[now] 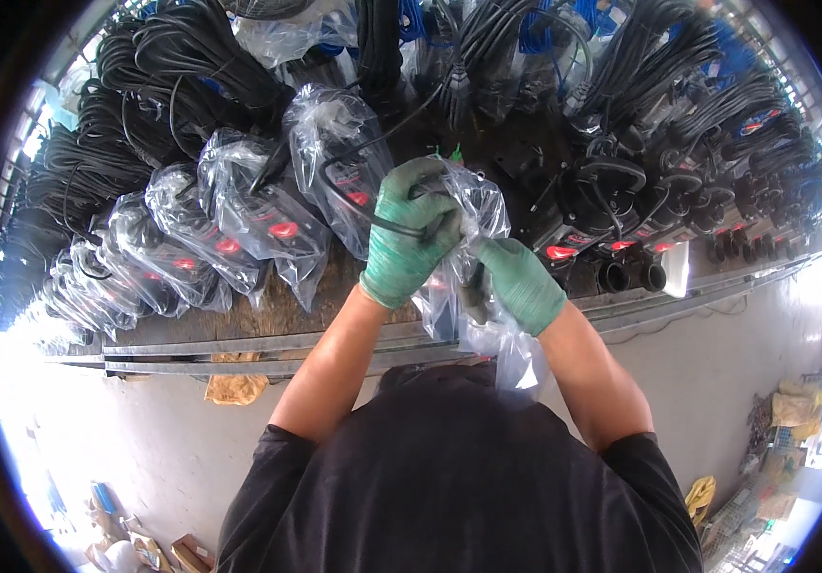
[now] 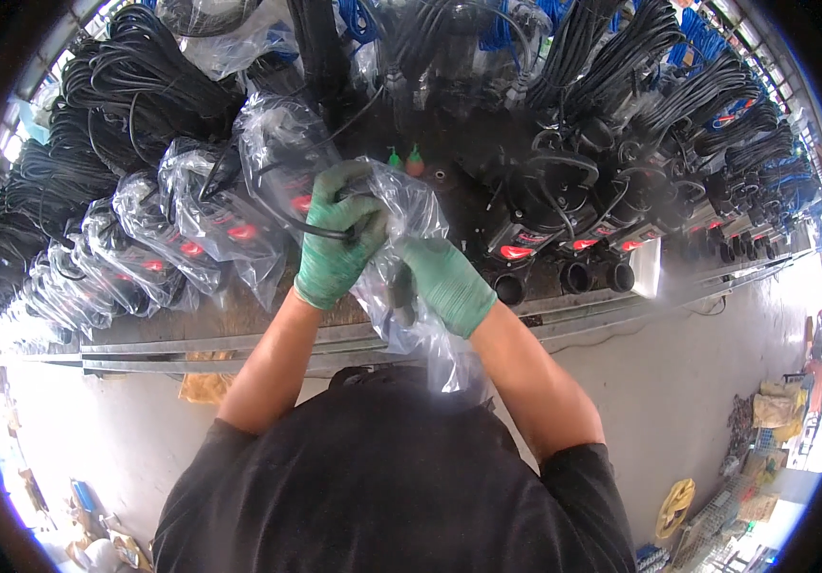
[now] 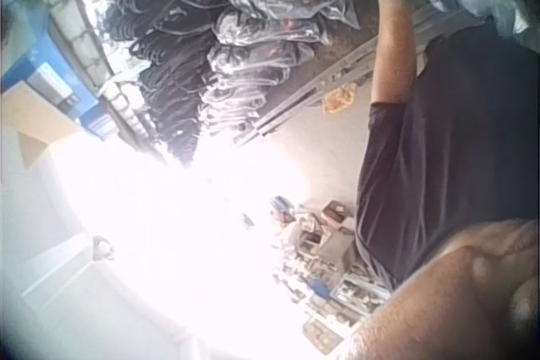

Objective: The person wraps black industrial pumps in plastic bags, handling them one by one from a workbench and placing the bagged units back onto the surface.

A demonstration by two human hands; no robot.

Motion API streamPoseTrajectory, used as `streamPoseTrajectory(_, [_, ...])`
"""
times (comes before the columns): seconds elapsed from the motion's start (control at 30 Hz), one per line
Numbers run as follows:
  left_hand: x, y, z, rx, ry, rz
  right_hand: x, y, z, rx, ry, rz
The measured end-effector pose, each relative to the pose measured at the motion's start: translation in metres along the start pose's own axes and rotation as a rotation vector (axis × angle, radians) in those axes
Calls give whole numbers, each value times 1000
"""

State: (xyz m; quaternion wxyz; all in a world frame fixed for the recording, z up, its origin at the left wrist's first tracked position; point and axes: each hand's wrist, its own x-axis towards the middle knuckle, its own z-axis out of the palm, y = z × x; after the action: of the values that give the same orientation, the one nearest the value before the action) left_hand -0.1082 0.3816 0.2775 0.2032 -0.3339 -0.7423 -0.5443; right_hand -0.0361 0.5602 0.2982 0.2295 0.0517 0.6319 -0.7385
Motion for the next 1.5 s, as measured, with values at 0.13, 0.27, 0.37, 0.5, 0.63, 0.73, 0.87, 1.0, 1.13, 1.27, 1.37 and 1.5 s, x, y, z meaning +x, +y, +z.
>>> streamPoseTrajectory(0.13, [-2,0,2,38,34,6,-24,-24,7,-803,362,-690])
streamPoseTrajectory(0.27, [-3,-2,2,116,4,64,-10,-21,-21,-1492,286,-1094])
streamPoseTrajectory(0.37, [0,-2,-6,71,-44,83,6,-24,-11,-1382,448,-1012])
streamPoseTrajectory(0.5, [6,13,-19,-14,-124,-112,33,-30,3,-1046,738,-796])
streamPoseTrajectory(0.63, [31,19,-13,249,-155,13,61,-33,-12,-1139,640,-689])
streamPoseTrajectory(0.73, [40,19,-6,316,-182,-50,56,-34,-18,-1077,559,-692])
streamPoseTrajectory(0.87, [33,10,6,351,-68,-65,3,-3,-32,-730,527,-655])
streamPoseTrajectory(1.0, [31,3,15,392,-8,-62,-13,142,-82,-536,272,75])
streamPoseTrajectory(1.13, [21,-12,10,226,-14,-160,21,241,-59,299,-151,114])
streamPoseTrajectory(1.27, [37,-37,14,-3,110,-314,94,254,-47,11,22,78])
streamPoseTrajectory(1.37, [67,-59,16,-94,187,-395,122,207,-67,163,137,-51])
streamPoseTrajectory(1.5, [114,-114,11,163,50,-200,185,223,-99,-285,199,-104])
